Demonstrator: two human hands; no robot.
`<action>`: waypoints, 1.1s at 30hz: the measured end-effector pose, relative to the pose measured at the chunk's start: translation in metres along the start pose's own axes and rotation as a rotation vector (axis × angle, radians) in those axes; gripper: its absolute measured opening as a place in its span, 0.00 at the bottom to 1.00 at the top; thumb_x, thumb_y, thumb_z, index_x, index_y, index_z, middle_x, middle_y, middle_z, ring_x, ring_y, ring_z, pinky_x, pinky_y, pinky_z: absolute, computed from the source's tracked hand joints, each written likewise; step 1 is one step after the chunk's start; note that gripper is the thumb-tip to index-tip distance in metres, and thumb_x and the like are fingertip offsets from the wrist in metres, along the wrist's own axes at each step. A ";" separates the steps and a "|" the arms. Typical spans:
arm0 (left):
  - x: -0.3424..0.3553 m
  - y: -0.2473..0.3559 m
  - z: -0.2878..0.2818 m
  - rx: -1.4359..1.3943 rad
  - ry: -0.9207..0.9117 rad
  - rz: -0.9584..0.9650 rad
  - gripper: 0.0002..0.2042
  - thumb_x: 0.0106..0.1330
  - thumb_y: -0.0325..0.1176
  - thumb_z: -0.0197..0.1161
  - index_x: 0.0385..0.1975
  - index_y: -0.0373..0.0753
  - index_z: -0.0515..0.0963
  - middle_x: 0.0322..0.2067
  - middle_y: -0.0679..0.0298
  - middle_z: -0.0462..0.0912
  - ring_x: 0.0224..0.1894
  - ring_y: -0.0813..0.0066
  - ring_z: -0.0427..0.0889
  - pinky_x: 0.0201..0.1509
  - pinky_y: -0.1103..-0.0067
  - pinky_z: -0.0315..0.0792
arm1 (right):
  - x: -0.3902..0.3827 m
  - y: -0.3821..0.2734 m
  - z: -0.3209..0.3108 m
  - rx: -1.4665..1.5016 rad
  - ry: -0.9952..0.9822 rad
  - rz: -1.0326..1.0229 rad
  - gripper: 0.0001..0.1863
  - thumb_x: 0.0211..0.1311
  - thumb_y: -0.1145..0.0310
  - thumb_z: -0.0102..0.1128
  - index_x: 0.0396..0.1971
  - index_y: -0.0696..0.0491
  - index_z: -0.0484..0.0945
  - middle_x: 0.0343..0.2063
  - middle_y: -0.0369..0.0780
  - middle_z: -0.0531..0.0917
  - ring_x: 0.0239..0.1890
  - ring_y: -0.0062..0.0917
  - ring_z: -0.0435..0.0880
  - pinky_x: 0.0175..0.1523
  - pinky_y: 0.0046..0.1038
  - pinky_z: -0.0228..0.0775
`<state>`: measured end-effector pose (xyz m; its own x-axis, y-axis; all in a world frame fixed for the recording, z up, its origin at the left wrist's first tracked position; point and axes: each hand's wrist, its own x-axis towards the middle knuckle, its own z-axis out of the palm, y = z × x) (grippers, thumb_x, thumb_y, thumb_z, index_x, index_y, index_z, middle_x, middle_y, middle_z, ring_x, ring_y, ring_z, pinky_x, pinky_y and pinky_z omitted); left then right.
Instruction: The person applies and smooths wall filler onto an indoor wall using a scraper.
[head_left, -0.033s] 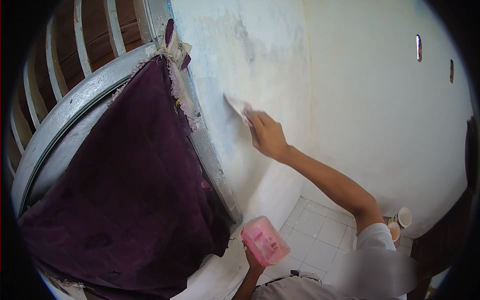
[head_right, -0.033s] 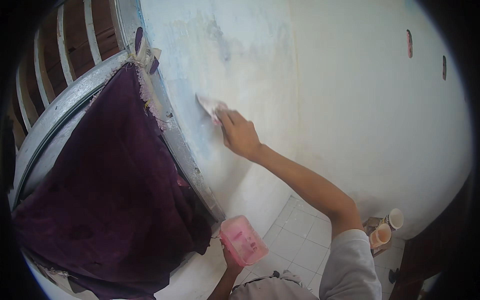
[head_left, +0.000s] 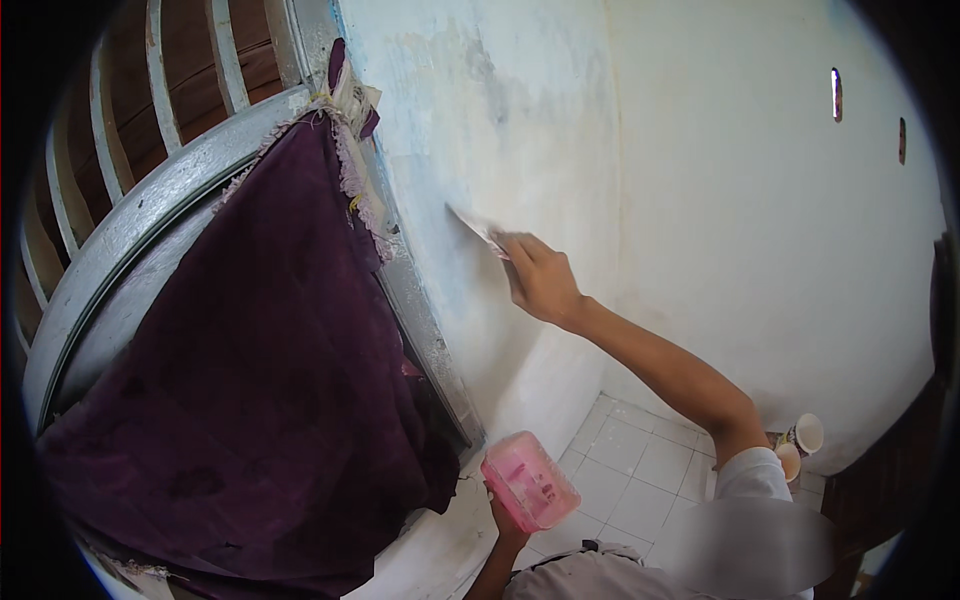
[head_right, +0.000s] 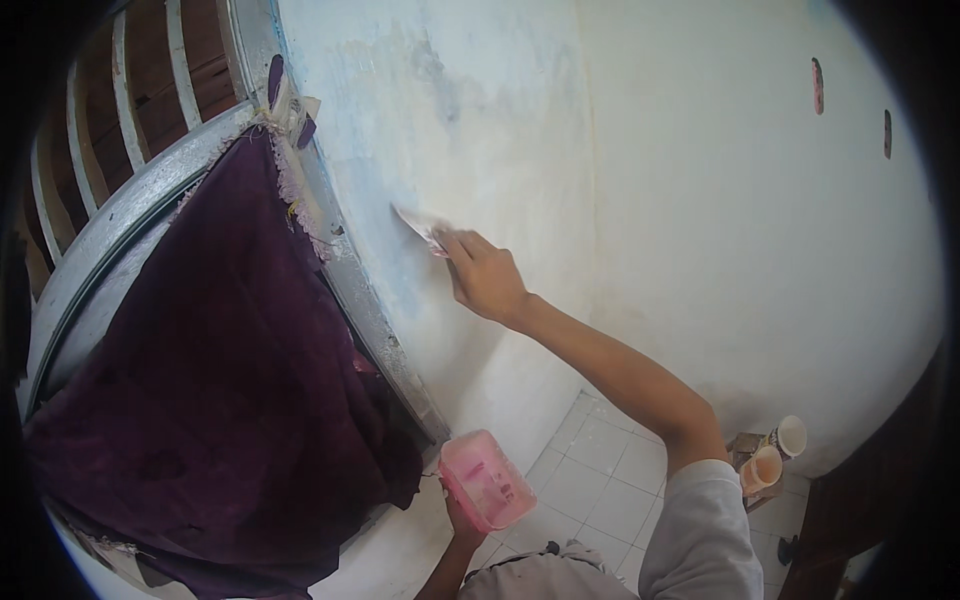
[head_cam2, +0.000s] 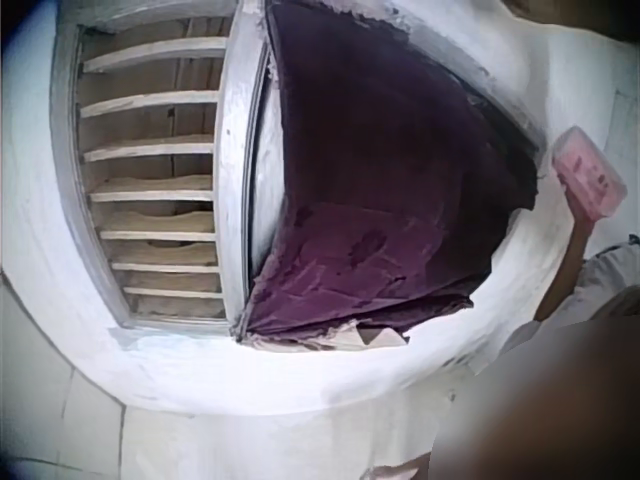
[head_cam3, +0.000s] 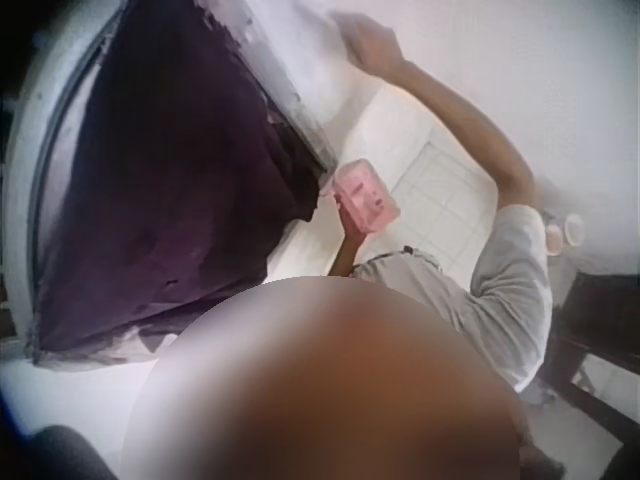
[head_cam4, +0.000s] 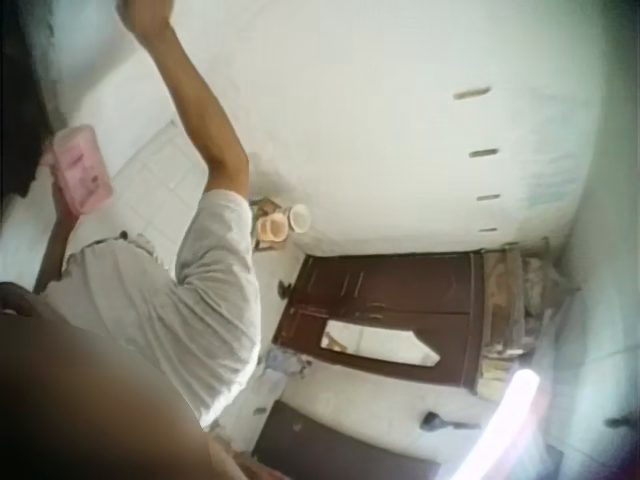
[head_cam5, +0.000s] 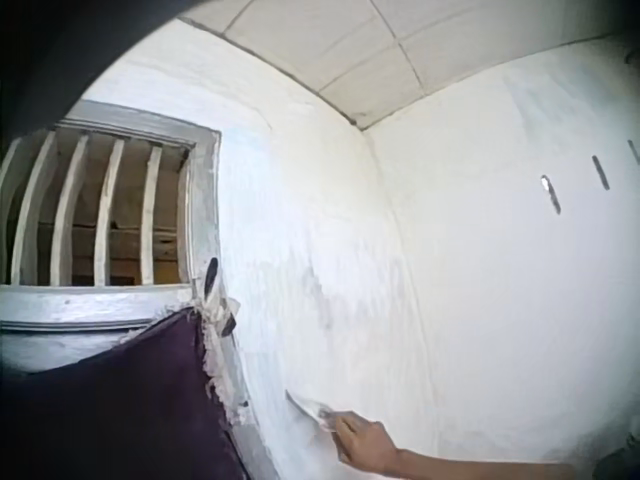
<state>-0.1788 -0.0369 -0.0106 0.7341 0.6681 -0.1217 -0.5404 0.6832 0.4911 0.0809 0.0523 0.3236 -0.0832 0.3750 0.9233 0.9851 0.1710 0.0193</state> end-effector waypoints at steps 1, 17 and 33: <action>0.002 -0.002 0.002 0.040 -0.005 0.014 0.36 0.75 0.68 0.40 0.73 0.50 0.60 0.67 0.62 0.69 0.69 0.55 0.70 0.71 0.49 0.66 | 0.000 0.009 -0.009 -0.005 0.001 -0.001 0.21 0.60 0.76 0.59 0.55 0.57 0.74 0.43 0.50 0.82 0.43 0.48 0.84 0.42 0.45 0.80; 0.003 -0.010 -0.006 -0.024 0.004 0.072 0.34 0.76 0.67 0.40 0.73 0.51 0.61 0.67 0.62 0.70 0.69 0.55 0.70 0.71 0.51 0.68 | 0.061 0.002 0.028 -0.205 0.240 0.055 0.28 0.59 0.75 0.61 0.62 0.48 0.76 0.46 0.42 0.83 0.46 0.38 0.83 0.40 0.41 0.79; -0.011 -0.006 -0.022 -0.024 -0.039 -0.112 0.35 0.76 0.65 0.41 0.73 0.47 0.60 0.67 0.60 0.70 0.69 0.55 0.71 0.71 0.52 0.68 | 0.089 0.064 -0.010 -0.176 0.119 0.313 0.17 0.62 0.71 0.58 0.50 0.57 0.82 0.28 0.51 0.87 0.30 0.49 0.86 0.39 0.47 0.78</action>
<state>-0.1934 -0.0418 -0.0314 0.8058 0.5753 -0.1408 -0.4633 0.7603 0.4552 0.1376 0.0875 0.4107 0.2339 0.2736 0.9330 0.9717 -0.0980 -0.2149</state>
